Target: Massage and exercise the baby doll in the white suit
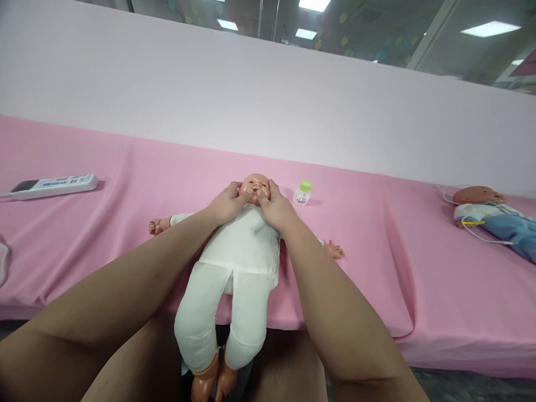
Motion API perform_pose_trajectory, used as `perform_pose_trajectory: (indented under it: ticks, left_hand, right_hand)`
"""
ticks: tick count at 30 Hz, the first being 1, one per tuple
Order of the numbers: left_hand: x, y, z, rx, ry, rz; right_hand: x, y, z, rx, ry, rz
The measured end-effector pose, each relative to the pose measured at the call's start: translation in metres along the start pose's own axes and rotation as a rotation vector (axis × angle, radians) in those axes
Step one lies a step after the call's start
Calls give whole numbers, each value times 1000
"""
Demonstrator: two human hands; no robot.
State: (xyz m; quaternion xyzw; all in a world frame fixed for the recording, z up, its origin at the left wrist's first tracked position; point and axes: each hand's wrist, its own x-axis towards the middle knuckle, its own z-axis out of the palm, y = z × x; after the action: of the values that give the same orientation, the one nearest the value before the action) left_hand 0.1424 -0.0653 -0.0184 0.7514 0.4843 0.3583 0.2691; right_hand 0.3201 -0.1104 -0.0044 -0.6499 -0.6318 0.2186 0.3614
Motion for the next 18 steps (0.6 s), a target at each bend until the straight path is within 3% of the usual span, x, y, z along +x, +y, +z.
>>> perform_pose_trajectory:
  ticks: [18]
  left_hand:
    - [-2, 3, -2, -23, -4, -12]
  right_hand:
    - [-2, -2, -1, 39, -13, -9]
